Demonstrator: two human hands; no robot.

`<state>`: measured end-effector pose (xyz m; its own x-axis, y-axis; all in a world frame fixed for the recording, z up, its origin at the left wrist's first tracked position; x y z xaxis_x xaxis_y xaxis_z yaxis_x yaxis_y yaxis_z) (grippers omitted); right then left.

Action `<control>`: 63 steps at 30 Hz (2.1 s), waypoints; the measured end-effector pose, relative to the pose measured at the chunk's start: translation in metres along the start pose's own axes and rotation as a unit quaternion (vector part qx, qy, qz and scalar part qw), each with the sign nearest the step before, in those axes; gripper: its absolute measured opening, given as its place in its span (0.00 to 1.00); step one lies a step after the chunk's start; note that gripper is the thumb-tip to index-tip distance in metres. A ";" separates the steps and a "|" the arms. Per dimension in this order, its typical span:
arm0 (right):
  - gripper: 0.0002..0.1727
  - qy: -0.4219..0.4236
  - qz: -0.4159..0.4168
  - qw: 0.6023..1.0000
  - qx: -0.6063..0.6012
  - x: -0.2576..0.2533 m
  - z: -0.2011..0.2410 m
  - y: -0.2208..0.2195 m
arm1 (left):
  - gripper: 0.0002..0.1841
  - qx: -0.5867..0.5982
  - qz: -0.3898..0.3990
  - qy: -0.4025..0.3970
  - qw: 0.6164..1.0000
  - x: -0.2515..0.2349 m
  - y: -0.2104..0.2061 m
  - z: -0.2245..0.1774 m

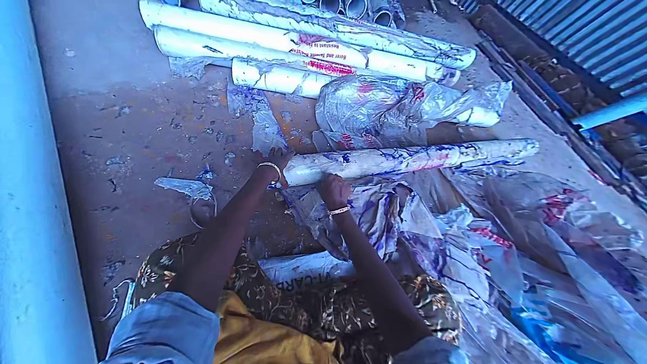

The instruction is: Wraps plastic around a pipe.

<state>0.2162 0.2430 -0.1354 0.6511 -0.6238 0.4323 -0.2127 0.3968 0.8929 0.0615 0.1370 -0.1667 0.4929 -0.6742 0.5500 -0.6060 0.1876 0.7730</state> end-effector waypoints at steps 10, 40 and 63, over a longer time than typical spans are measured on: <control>0.17 -0.018 -0.082 0.988 -0.129 -0.004 -0.011 -0.021 | 0.63 0.008 -0.016 0.001 1.000 0.021 -0.002 -0.010; 0.09 0.249 -0.322 0.913 0.026 -0.017 -0.023 -0.034 | 0.63 -0.005 -0.062 0.016 0.998 0.031 -0.019 -0.018; 0.32 0.040 -0.004 0.993 -0.109 -0.009 -0.025 0.019 | 0.63 0.013 -0.084 0.002 0.996 0.032 -0.020 -0.015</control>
<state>0.2241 0.2729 -0.1254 0.7095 -0.5763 0.4055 -0.0492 0.5336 0.8443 0.0989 0.1226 -0.1597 0.5910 -0.6916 0.4153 -0.5310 0.0541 0.8456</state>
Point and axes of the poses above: each hand's wrist, its own x-axis away from the middle knuckle, its own y-axis out of the back of the hand, z = x × y, the point moved 1 cm from there along -x, towards the middle knuckle, and after that the axes turned 5 degrees about z, right-handed, at the moved point
